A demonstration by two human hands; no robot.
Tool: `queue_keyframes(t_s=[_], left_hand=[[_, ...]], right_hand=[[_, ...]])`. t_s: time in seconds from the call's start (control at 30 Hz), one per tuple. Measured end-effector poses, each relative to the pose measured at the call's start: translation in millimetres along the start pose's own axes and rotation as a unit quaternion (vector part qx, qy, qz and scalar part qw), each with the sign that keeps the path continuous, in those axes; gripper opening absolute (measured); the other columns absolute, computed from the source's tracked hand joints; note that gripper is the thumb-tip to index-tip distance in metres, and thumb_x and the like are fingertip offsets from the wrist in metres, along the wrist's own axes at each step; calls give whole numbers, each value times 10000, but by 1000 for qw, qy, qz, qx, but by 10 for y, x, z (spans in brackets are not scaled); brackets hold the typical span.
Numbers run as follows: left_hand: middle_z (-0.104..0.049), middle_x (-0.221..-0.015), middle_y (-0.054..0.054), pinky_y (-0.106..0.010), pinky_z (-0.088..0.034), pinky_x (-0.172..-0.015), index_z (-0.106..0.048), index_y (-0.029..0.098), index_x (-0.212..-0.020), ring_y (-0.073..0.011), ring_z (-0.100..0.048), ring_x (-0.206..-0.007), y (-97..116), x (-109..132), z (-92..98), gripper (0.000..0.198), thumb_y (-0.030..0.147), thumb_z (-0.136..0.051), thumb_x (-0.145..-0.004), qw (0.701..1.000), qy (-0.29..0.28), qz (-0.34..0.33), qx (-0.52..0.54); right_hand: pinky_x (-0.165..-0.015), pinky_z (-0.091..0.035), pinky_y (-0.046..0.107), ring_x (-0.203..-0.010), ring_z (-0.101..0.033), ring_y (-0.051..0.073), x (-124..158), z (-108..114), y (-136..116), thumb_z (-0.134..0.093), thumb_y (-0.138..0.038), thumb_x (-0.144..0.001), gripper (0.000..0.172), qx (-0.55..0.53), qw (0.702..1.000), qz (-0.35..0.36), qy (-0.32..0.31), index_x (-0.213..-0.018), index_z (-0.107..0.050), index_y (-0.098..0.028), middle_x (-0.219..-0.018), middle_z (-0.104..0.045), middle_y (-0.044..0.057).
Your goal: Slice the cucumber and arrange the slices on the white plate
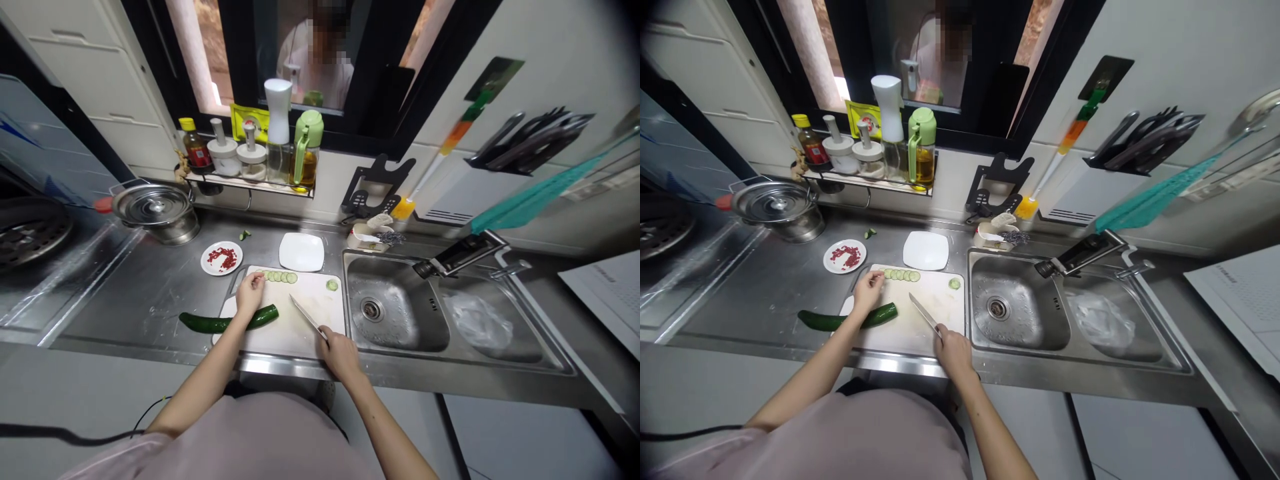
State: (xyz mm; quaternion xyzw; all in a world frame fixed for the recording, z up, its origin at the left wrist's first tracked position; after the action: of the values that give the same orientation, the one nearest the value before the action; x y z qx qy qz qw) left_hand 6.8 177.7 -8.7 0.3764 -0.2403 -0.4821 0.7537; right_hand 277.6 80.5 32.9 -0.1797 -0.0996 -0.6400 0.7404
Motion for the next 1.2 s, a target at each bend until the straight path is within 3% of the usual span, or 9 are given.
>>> queue_keyframes(t_s=[0.17, 0.47, 0.73, 0.97, 1.2], left_hand=[[-688, -855, -45, -288, -453, -701, -704, 217, -929, -174, -600, -739, -93, 253, 116, 233, 347, -526, -857, 994, -32, -68, -79], [-698, -1011, -35, -317, -482, -862, -719, 252, -992, -188, -624, -951, -166, 676, 146, 279, 396, -494, -913, 968, -121, -203, -85], [-698, -1038, -19, -298, -494, -837, -728, 286, -1022, -173, -629, -949, -218, 712, 139, 273, 378, -489, -928, 960, -108, -231, -118], [-685, -1078, -32, -307, -502, -854, -682, 267, -1108, -185, -625, -965, -218, 682, 168, 312, 432, -598, -857, 938, -156, -278, -138], [-687, -1088, -28, -306, -499, -883, -707, 297, -1067, -179, -632, -966, -258, 709, 174, 285, 456, -583, -866, 942, -169, -257, -138]], right_hand=[[-745, -400, 272, -948, -675, 220, -19, 25, -80, -343, -340, -982, 355, 1, 1000, 6, -9, -1241, -572, -262, -1002, -730, 87], [-762, -395, 287, -963, -668, 233, -34, 36, -157, -282, -344, -999, 388, -5, 999, 0, -40, -1261, -548, -242, -1005, -720, 112], [-737, -367, 272, -966, -653, 214, -91, 51, -272, -304, -336, -991, 370, -67, 996, -7, -58, -1309, -467, -240, -1038, -707, 93], [-700, -344, 273, -940, -647, 220, -135, 77, -377, -296, -331, -987, 316, -62, 995, 5, -74, -1155, -538, -218, -1017, -699, 100], [-700, -339, 271, -926, -636, 215, -133, 167, -459, -307, -330, -987, 298, -89, 993, 24, -75, -1080, -558, -198, -988, -693, 96]])
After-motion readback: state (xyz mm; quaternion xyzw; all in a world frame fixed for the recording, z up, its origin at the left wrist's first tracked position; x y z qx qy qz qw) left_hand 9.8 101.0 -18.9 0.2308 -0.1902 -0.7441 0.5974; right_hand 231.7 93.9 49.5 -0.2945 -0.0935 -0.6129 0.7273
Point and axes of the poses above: each hand's wrist, its own x-axis away from the middle knuckle, its own z-axis out of the back of the hand, y = z × x, the point moved 2 cm from there along -x, towards the middle knuckle
